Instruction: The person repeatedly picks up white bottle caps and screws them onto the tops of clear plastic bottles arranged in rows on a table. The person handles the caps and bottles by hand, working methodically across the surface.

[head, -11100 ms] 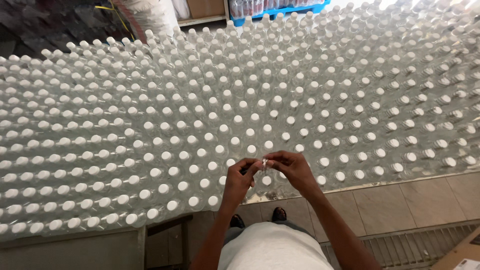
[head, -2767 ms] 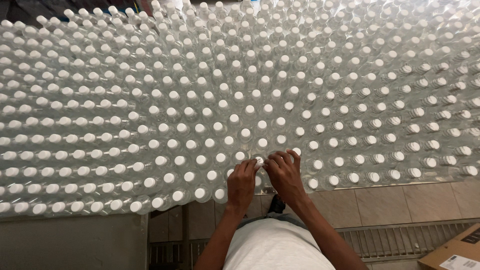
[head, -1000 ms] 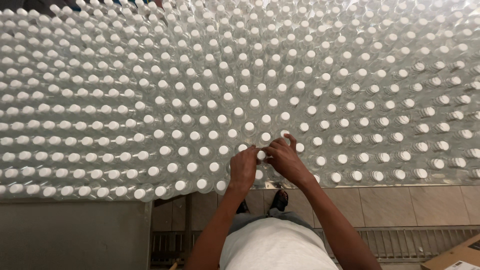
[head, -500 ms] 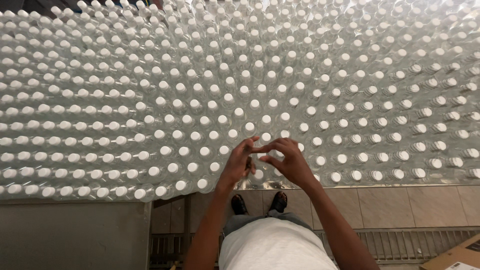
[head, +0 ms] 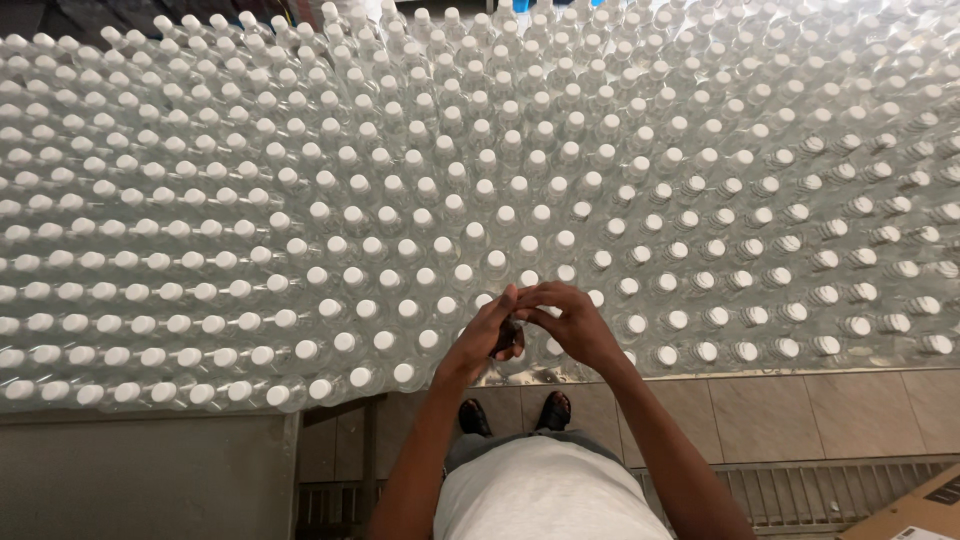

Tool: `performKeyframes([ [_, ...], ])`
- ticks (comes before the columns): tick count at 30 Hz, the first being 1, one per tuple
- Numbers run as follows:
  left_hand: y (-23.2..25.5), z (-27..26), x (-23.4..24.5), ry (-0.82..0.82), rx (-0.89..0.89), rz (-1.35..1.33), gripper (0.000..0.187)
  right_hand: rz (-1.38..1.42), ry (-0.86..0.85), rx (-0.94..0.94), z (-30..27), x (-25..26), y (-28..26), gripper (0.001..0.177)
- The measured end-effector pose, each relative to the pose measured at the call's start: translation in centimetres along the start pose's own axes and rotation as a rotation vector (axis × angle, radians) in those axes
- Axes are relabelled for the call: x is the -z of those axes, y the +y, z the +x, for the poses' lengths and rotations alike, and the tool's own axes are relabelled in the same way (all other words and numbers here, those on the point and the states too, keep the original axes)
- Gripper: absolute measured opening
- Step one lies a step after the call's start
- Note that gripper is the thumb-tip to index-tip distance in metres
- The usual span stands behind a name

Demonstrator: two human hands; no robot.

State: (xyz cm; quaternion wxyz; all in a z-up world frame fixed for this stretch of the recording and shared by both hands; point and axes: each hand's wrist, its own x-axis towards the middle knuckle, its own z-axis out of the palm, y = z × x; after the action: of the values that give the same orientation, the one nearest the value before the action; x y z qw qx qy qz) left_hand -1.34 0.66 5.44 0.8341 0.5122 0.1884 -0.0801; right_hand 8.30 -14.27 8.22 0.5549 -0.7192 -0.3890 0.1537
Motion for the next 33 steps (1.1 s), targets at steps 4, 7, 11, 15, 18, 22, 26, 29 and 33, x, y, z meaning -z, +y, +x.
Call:
performKeyframes([
  [4,0.7,-0.4,0.2,0.027,-0.032,0.026,0.076,-0.016,0.090,-0.043,0.1,0.9,0.8,0.013],
  [7,1.7,-0.8,-0.1,0.134,-0.100,0.035,0.061,-0.067,0.166,-0.057,0.5,1.6,0.3,0.010],
  [11,0.5,0.3,-0.1,0.189,-0.153,0.116,0.035,-0.085,0.159,-0.058,0.8,1.7,-0.6,0.011],
  [15,1.7,0.4,-0.9,0.307,-0.180,0.139,0.028,-0.172,0.217,-0.007,1.3,1.4,0.7,0.018],
  [18,3.4,-0.6,-2.3,0.366,-0.230,0.097,0.028,-0.325,0.322,0.118,0.7,1.1,0.1,0.016],
  [22,2.2,1.3,-1.3,0.379,-0.260,0.102,0.029,-0.292,0.280,0.122,0.5,0.7,0.5,0.013],
  [26,2.5,2.1,-1.2,0.381,-0.277,0.104,0.027,-0.240,0.273,0.076,0.9,1.5,-0.3,0.016],
  [29,1.4,3.7,-0.1,0.363,-0.289,0.117,0.026,-0.075,0.185,-0.037,1.0,1.9,-0.9,0.024],
  [33,-1.0,6.3,1.9,0.272,-0.296,0.148,0.027,0.150,0.076,-0.209,1.8,2.6,1.0,0.031],
])
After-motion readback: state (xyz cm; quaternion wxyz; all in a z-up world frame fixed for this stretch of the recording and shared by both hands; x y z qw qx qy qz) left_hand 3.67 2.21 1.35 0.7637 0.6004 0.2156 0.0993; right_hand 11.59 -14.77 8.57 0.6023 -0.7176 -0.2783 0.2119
